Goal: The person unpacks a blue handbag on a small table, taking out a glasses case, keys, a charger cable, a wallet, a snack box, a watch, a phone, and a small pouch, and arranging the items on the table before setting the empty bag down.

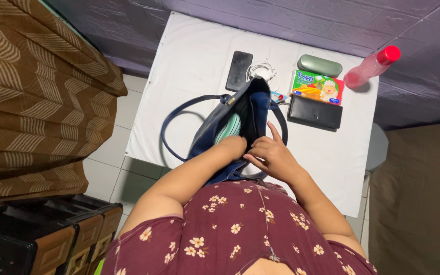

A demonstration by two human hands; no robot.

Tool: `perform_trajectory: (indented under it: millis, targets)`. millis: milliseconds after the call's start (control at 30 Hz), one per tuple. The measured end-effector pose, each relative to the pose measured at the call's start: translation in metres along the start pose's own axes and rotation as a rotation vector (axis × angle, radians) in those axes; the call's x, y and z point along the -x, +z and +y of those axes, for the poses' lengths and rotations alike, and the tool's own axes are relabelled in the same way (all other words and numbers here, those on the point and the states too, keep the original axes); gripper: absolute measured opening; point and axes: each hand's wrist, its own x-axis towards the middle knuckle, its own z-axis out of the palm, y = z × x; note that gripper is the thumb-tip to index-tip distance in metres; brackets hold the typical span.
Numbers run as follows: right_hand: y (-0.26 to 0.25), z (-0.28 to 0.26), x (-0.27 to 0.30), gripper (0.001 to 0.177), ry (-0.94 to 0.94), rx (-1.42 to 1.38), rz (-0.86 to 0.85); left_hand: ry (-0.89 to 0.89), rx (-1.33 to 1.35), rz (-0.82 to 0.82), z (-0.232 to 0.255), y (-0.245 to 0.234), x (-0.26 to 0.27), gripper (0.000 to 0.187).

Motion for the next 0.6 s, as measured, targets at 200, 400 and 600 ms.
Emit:
perform_trajectory:
  millis: [200,400,600]
  targets:
    - [-0.005,0.009,0.002,0.01,0.101,-0.258,0.183,-0.075,0.644,0.067,-0.023,-0.098,0.048,0.031]
    - [-0.004,0.021,-0.005,0.043,0.341,-0.811,0.416,0.292,1.539,0.048,-0.013,-0.173,0.076,0.024]
    - [-0.004,0.023,-0.003,0.054,0.417,-1.444,0.218,0.311,1.844,0.021,0.017,-0.201,0.084,0.031]
